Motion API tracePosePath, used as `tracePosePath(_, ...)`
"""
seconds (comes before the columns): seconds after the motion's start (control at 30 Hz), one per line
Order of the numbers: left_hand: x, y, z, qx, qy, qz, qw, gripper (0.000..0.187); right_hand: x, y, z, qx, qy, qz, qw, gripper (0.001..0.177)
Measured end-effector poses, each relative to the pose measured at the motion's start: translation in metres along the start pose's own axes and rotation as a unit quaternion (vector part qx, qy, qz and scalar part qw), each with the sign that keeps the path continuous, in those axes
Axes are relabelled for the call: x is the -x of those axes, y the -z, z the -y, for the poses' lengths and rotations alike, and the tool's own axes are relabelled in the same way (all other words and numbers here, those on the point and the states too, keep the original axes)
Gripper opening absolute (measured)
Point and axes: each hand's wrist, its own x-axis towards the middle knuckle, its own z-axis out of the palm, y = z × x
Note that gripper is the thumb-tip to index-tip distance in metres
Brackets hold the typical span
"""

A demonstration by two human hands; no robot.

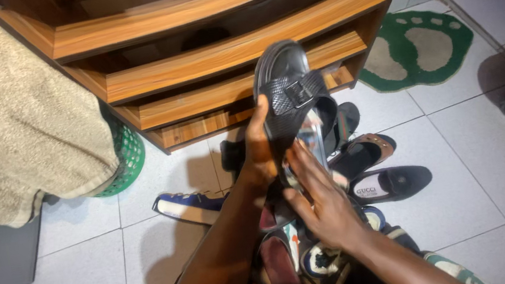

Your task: The person cleans multiple pairs of shoes using a cloth, wiping the exterior surfaces of each shoe and placing them on a wooden shoe rack. The person handles sneakers, sandals, and loafers one at a time.

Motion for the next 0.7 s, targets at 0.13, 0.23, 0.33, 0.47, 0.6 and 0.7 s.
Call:
tracePosePath(0.13, 0.002, -0.007, 0.035, -0.164, 0.003, -0.074, 0.984, 0.073, -0.044, 0.029, -0.032, -0.008, -0.184, 0.127, 0.975, 0.086)
tracePosePath(0.23, -0.008, -0.009, 0.057, -0.303, 0.008, -0.152, 0.941, 0.083, -0.054, 0.035, -0.055, -0.1, -0.287, 0.162, 0.939, 0.081)
tracePosePath(0.33, -0.008, -0.007, 0.033, -0.639, -0.325, 0.108, 0.689, 0.087, -0.033, 0.001, -0.041, 0.08, -0.037, -0.063, 0.994, 0.087)
tracePosePath(0.47, 0.003, -0.006, -0.022, -0.278, -0.154, -0.268, 0.91, 0.067, -0.003, -0.021, -0.02, 0.124, 0.129, -0.111, 0.978, 0.056)
tracePosePath(0.6, 0.003, -0.003, -0.036, -0.363, -0.128, -0.326, 0.864, 0.063, -0.028, 0.032, -0.042, -0.196, -0.139, 0.02, 0.971, 0.036)
tracePosePath(0.7, -0.01, -0.003, -0.019, -0.733, -0.145, -0.208, 0.631, 0.056, -0.049, 0.075, -0.052, -0.346, -0.215, -0.171, 0.897, 0.025)
